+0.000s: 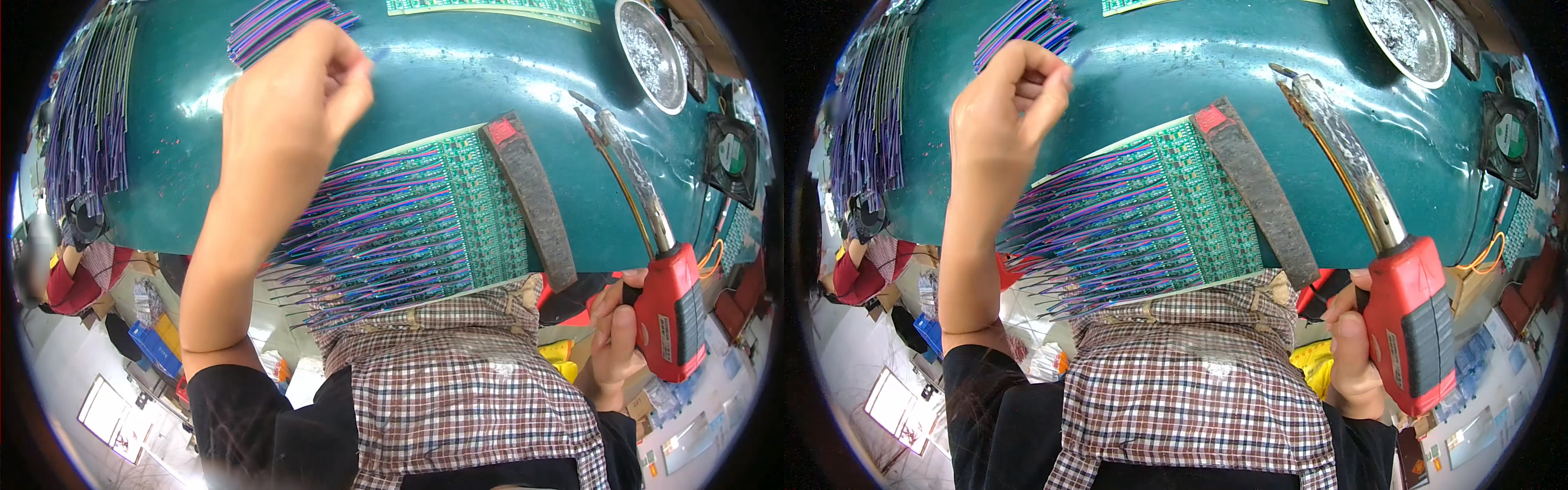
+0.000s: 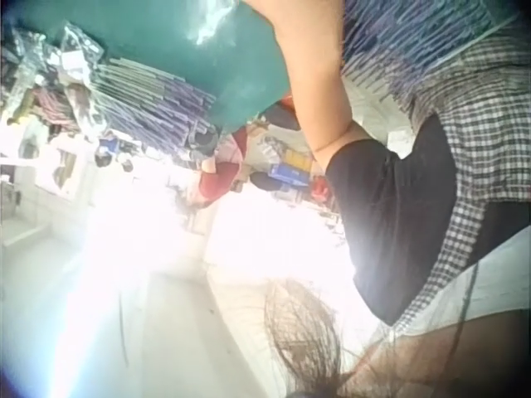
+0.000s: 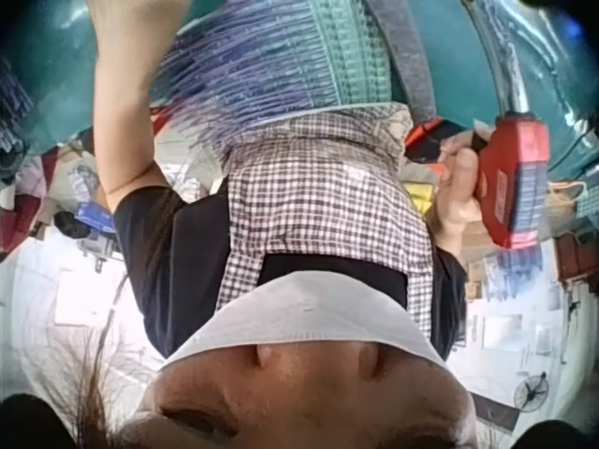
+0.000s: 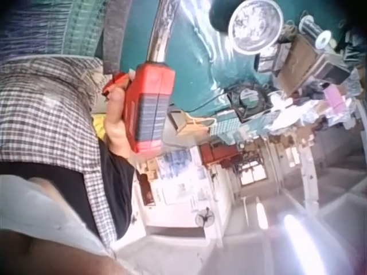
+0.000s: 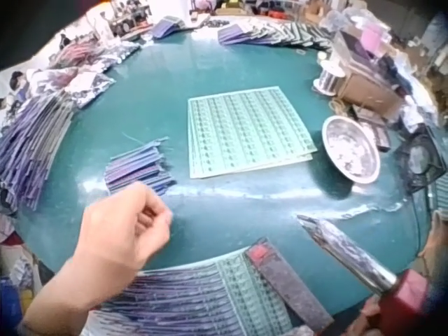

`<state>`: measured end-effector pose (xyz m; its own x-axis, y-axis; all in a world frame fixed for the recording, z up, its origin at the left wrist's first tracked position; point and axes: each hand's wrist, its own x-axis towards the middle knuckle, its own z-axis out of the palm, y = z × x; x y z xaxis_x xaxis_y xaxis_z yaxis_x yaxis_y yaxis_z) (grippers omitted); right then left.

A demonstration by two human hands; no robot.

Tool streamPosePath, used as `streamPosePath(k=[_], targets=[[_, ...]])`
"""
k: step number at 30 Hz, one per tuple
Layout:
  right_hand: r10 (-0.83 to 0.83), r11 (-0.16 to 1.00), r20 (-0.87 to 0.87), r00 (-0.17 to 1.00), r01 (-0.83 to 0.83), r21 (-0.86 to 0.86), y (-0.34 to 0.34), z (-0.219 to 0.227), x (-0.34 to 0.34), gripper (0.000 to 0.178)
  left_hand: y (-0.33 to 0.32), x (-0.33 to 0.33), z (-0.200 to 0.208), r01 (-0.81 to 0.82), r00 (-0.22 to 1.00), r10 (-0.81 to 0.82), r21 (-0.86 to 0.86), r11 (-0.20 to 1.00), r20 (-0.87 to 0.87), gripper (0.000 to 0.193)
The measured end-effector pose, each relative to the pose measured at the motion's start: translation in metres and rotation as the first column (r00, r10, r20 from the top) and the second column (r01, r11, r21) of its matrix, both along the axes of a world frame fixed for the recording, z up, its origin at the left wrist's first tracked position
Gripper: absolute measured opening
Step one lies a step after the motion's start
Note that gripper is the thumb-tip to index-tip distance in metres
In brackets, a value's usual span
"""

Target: The person solders multiple wire components onto a large electronic circuit board assembly using a soldering iron and solder.

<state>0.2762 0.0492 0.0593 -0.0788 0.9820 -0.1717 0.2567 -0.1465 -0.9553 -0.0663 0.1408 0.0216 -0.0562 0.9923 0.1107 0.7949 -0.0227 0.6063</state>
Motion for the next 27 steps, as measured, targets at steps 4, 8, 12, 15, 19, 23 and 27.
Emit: streamPosePath(k=[4, 8, 12, 15, 19, 23, 27], targets=[[0.033, 0.996, 0.139, 0.99, -0.044, 0.083, -0.001, -0.001, -0.01, 0.033, -0.012, 0.022, 0.006, 0.143, 0.984, -0.129, -0.114, 0.983, 0.12, 0.009], [-0.004, 0.94, 0.573, 0.819, -0.193, 0.283, 0.009, -0.028, -0.015, 0.061, -0.028, 0.039, 0.01, 0.214, 0.97, -0.176, -0.243, 0.946, 0.168, 0.007], [0.084, 0.843, 0.689, 0.72, -0.42, 0.337, 0.029, -0.043, -0.034, 0.08, -0.036, 0.052, -0.002, 0.221, 0.963, -0.16, -0.301, 0.928, 0.214, 0.008], [0.057, 0.841, 0.653, 0.755, -0.389, 0.376, 0.026, -0.049, -0.033, 0.081, -0.036, 0.054, -0.005, 0.212, 0.969, -0.16, -0.296, 0.931, 0.19, 0.01], [-0.046, 0.873, 0.665, 0.745, -0.294, 0.389, 0.025, -0.047, -0.033, 0.077, -0.044, 0.059, -0.007, 0.192, 0.975, -0.153, -0.264, 0.945, 0.162, 0.011], [-0.055, 0.909, 0.507, 0.86, -0.167, 0.382, 0.025, -0.041, -0.025, 0.066, -0.051, 0.063, -0.013, 0.335, 0.942, -0.332, -0.083, 0.938, 0.05, 0.01], [0.096, 0.994, 0.279, 0.956, -0.105, 0.016, 0.007, 0.006, -0.011, 0.05, -0.05, 0.055, -0.012, 0.239, 0.957, -0.208, -0.142, 0.961, 0.204, 0.012]])
